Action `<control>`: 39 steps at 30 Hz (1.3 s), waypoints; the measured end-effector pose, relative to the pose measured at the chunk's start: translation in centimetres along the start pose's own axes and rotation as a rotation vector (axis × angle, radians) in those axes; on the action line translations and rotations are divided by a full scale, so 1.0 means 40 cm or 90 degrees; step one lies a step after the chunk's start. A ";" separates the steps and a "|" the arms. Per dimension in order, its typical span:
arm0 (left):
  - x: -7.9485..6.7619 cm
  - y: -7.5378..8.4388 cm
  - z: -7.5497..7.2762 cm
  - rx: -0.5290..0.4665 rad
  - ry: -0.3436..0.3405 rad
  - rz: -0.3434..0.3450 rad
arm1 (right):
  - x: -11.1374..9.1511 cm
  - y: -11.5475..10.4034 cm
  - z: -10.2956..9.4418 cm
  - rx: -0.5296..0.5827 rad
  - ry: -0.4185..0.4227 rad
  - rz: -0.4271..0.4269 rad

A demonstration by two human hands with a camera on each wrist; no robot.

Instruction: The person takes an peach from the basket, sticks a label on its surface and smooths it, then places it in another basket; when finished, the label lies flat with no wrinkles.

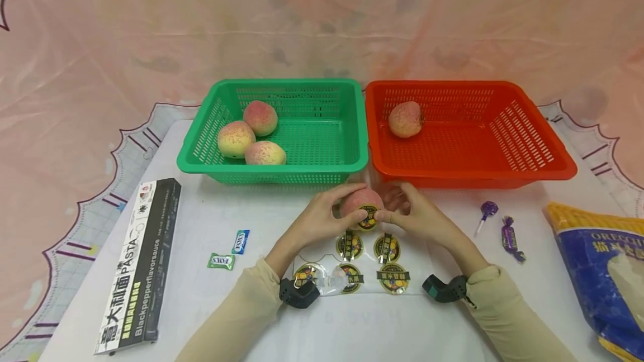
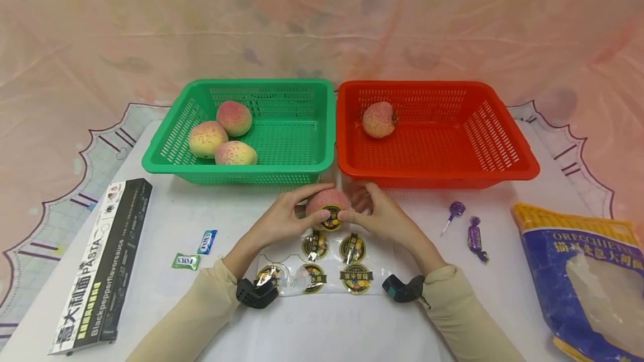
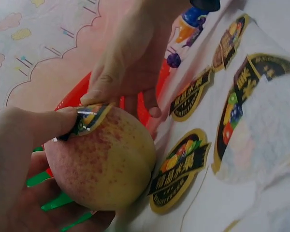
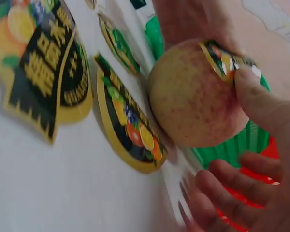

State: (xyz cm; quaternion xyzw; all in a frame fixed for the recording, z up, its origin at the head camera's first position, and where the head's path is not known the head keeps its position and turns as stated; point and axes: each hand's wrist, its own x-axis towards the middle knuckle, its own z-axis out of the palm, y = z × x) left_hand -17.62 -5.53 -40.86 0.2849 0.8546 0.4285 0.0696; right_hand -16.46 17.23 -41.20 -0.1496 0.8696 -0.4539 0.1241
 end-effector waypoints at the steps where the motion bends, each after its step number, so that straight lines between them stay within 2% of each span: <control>1: 0.000 -0.001 -0.001 -0.007 -0.006 -0.002 | -0.001 0.000 0.002 0.007 -0.005 -0.004; 6: -0.002 -0.003 -0.003 -0.010 -0.029 0.003 | -0.007 -0.007 0.009 0.019 -0.033 -0.051; 13: -0.007 0.008 0.000 0.007 0.001 -0.038 | -0.014 -0.026 0.018 0.016 -0.057 -0.068; 17: -0.005 0.011 0.005 0.035 -0.005 -0.017 | -0.020 -0.024 0.017 0.003 -0.051 -0.069; 21: -0.005 0.010 0.007 0.037 -0.024 0.001 | -0.022 -0.018 0.015 -0.018 -0.055 -0.096; 24: -0.006 0.008 0.007 0.024 -0.025 -0.006 | -0.022 -0.016 0.014 -0.024 -0.061 -0.106; 30: -0.005 0.006 0.007 0.006 0.004 -0.014 | -0.020 -0.029 0.015 0.009 -0.054 -0.071; 35: -0.003 0.011 0.012 -0.011 0.012 0.001 | -0.032 -0.075 0.002 0.038 -0.048 -0.102; 39: -0.005 0.015 0.019 -0.046 0.016 -0.023 | -0.035 -0.081 -0.004 0.055 -0.058 -0.120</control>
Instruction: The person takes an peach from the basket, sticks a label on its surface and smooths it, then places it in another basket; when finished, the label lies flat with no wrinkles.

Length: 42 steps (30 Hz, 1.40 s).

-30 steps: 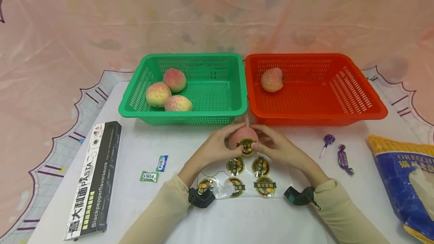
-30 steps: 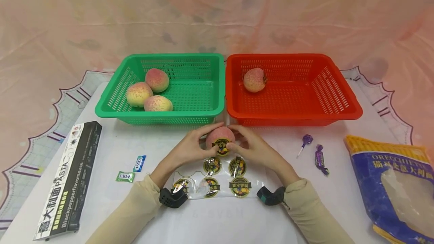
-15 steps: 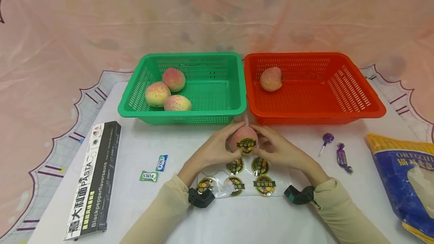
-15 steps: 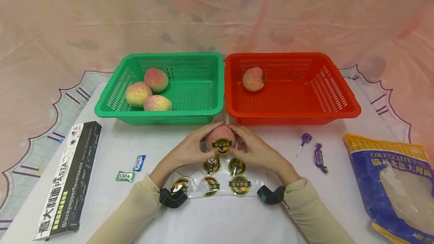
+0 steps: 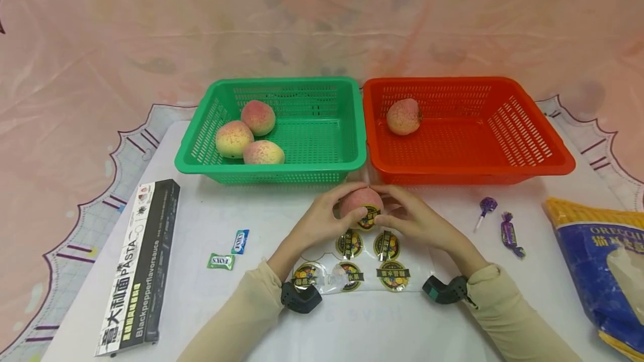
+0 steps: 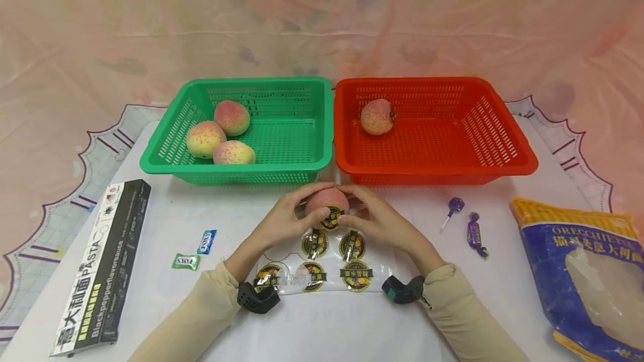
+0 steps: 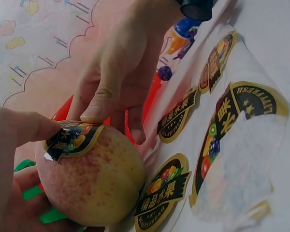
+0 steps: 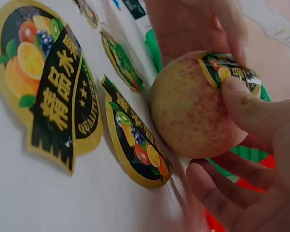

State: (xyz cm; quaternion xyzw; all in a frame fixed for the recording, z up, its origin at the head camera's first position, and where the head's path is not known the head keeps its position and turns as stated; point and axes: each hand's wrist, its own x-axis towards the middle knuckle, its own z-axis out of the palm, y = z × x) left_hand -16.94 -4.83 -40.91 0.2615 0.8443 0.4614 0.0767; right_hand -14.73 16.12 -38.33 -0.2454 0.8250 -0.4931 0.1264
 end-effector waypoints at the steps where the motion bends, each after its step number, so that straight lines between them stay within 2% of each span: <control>1: 0.000 0.002 0.001 -0.009 0.001 -0.010 | 0.000 0.001 0.000 0.006 -0.001 0.000; 4: 0.000 0.006 0.008 -0.027 0.003 -0.045 | 0.000 0.013 0.002 0.011 0.005 -0.006; 7: 0.001 0.010 0.013 -0.034 0.015 -0.062 | 0.003 0.035 0.008 -0.001 0.022 -0.013; 12: 0.004 0.014 0.021 -0.024 0.073 -0.058 | 0.011 0.072 0.020 -0.044 0.047 -0.030; 15: 0.004 0.015 0.023 -0.017 0.091 -0.062 | 0.015 0.079 0.023 -0.054 0.048 -0.044; 18: 0.004 0.015 0.022 -0.016 0.083 -0.074 | 0.013 0.082 0.022 -0.010 0.026 -0.033; 23: 0.006 0.012 0.018 -0.010 0.064 -0.069 | 0.008 0.080 0.016 0.095 -0.008 0.030; 26: 0.007 0.015 0.019 0.021 0.059 -0.039 | 0.008 0.078 0.012 0.117 -0.010 0.041; 30: 0.010 0.027 0.028 0.099 0.062 -0.006 | 0.006 0.077 0.005 0.120 0.001 0.043; 34: 0.017 0.036 0.038 0.152 0.077 -0.013 | 0.005 0.073 0.002 0.115 0.006 0.055; 42: 0.020 0.040 0.060 0.164 0.107 -0.036 | 0.001 0.066 0.010 0.127 0.009 0.080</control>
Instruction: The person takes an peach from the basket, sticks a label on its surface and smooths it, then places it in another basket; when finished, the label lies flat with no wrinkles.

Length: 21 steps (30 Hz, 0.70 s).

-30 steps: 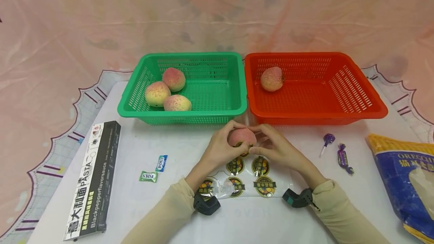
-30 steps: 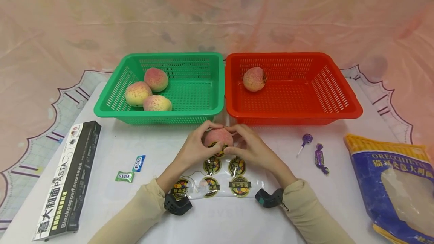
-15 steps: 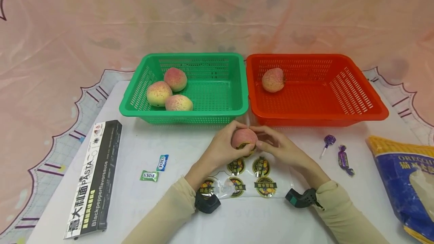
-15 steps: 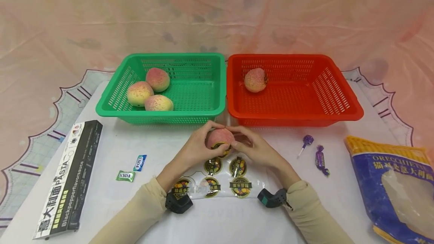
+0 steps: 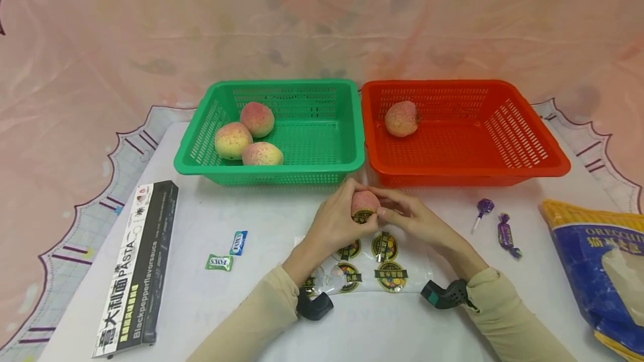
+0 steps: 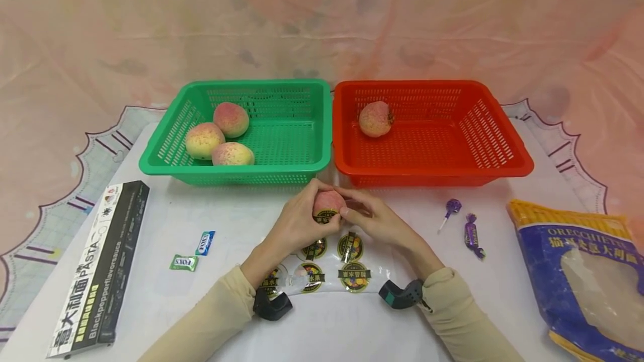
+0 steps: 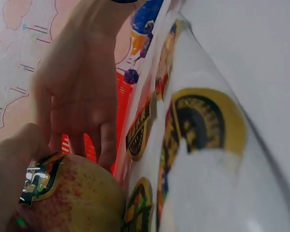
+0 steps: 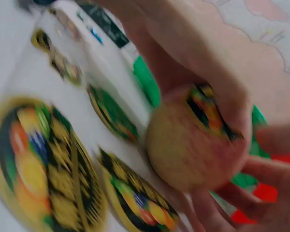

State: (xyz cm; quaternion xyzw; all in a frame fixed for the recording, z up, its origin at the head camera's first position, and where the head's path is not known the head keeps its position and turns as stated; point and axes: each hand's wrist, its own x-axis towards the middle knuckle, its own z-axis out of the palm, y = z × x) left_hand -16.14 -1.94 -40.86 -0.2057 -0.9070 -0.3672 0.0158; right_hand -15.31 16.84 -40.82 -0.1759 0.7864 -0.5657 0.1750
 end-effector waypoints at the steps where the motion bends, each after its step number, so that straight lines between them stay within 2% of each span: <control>1: 0.000 0.001 0.002 -0.004 0.004 -0.008 | 0.002 -0.002 0.004 0.012 0.007 0.008; 7: 0.003 0.007 0.018 -0.048 0.008 -0.101 | 0.011 -0.005 0.044 0.109 0.092 0.050; 10: 0.005 0.007 0.021 -0.057 0.007 -0.132 | 0.016 -0.002 0.064 0.118 0.166 0.068; 11: 0.006 0.006 0.020 -0.062 0.005 -0.137 | 0.017 -0.002 0.068 0.149 0.195 0.076; 13: 0.006 0.005 0.019 -0.075 0.002 -0.138 | 0.017 -0.003 0.075 0.246 0.282 0.082; 14: 0.005 0.006 0.020 -0.081 0.003 -0.135 | 0.017 -0.005 0.075 0.305 0.344 0.074; 18: 0.004 0.007 0.026 -0.086 0.015 -0.116 | 0.013 0.006 0.048 0.561 0.579 -0.044; 19: 0.004 0.007 0.028 -0.084 0.020 -0.111 | 0.012 0.006 0.036 0.601 0.621 -0.069; 21: 0.005 0.003 0.029 -0.077 0.026 -0.105 | 0.008 0.006 0.009 0.692 0.673 -0.100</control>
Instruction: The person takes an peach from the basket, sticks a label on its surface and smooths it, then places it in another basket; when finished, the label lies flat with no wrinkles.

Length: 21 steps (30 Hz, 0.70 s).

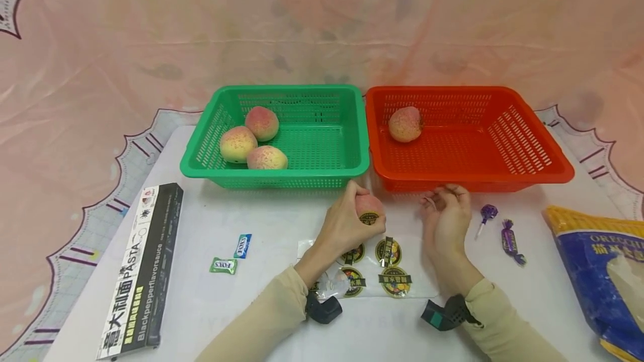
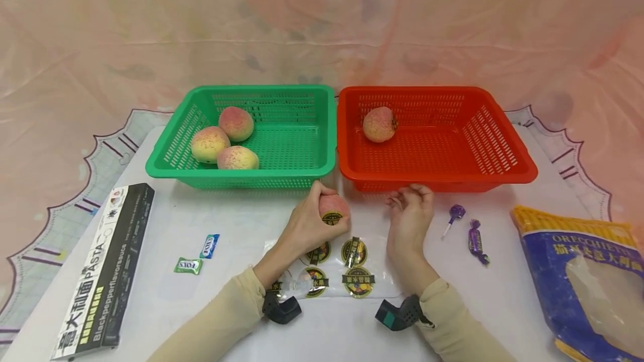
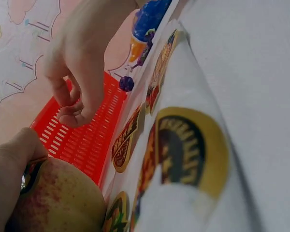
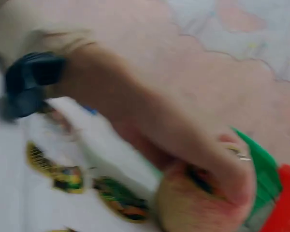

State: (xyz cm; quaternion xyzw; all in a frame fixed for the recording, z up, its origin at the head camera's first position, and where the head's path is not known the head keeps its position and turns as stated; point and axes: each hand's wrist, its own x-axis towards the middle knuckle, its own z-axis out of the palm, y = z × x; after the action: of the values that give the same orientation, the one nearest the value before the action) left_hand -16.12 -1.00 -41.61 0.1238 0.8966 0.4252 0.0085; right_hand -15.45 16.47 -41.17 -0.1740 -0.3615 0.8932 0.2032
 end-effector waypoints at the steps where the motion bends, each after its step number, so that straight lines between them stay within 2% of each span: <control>1: 0.000 0.000 -0.002 0.000 0.001 0.004 | 0.008 -0.011 -0.001 0.045 0.020 0.007; 5: -0.004 -0.003 -0.005 -0.003 -0.008 0.014 | 0.029 -0.061 -0.001 0.158 0.083 0.007; 8: -0.007 -0.010 -0.009 0.000 -0.031 0.022 | 0.050 -0.086 -0.013 0.218 0.091 -0.015; 11: -0.006 -0.019 -0.022 0.002 -0.077 0.038 | 0.067 -0.109 -0.024 0.267 0.087 -0.007; 17: 0.004 -0.043 -0.068 -0.073 -0.199 0.086 | 0.088 -0.150 -0.035 0.295 0.099 0.049; 21: 0.002 -0.050 -0.081 -0.095 -0.211 0.075 | 0.091 -0.159 -0.033 0.283 0.123 0.050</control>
State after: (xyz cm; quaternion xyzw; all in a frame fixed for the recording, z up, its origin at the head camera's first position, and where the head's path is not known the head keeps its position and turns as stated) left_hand -17.02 -4.66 -41.05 0.2432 0.8401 0.4642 0.1403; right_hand -16.47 23.18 -38.08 -0.2238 -0.1278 0.9371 0.2355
